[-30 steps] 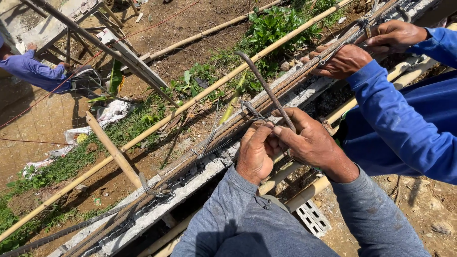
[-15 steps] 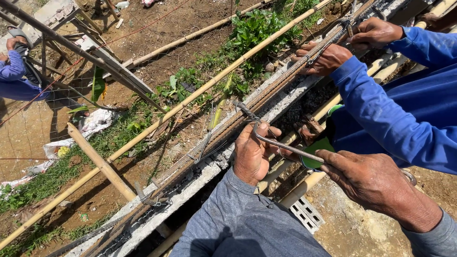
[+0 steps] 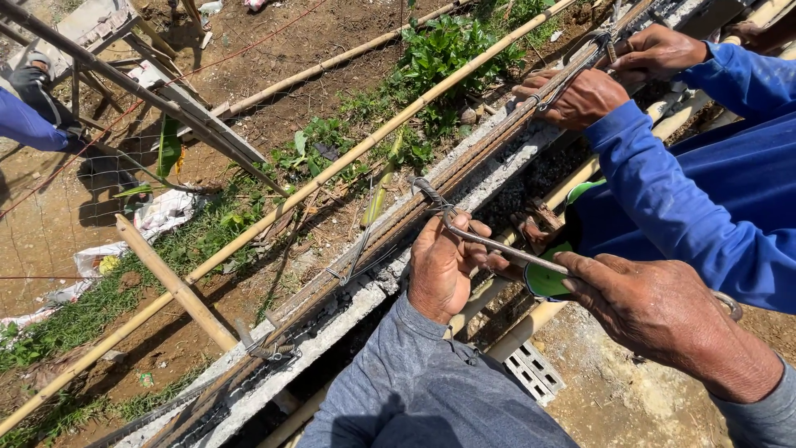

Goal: The recorder is using wire and a metal tool to tie together steel reinforcing bars for a concrete beam.

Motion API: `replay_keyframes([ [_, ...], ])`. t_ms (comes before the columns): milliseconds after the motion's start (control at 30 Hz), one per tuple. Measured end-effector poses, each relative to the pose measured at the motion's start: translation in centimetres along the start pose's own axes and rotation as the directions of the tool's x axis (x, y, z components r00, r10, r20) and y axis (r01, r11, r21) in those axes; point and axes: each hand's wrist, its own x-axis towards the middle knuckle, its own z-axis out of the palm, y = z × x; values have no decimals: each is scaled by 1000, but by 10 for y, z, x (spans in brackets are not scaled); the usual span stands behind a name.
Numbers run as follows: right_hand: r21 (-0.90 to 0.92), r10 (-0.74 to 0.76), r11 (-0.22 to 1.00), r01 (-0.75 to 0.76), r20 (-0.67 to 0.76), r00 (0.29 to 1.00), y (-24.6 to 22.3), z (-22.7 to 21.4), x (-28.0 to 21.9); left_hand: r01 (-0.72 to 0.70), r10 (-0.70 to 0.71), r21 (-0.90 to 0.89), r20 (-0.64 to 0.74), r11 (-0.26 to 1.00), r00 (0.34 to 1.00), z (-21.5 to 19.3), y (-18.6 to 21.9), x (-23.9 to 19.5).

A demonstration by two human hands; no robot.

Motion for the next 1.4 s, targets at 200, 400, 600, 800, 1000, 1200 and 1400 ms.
replay_keyframes([
  [200,-118,81,990,-77,32,996,-3,0,2,3,8,-111,93,994,996,-4,3,0],
  [400,-209,192,962,-173,73,979,-7,-5,1,8,-6,-34,57,999,998,-7,8,-3],
  [600,243,194,942,-232,168,966,-3,2,10,-10,10,-38,18,999,1000,-5,13,-5],
  [800,234,342,836,-496,485,805,-7,-1,2,18,-12,-109,51,994,999,-3,8,-9],
  [1000,114,364,903,-414,310,878,32,38,-35,-9,18,-105,86,994,996,-8,5,-7],
  [1200,-97,283,952,-291,-85,955,17,39,-44,-22,30,-101,77,995,997,-10,0,-4],
  [1400,187,475,825,-534,284,833,47,43,-39,-10,14,-88,46,996,999,-6,-4,-3],
])
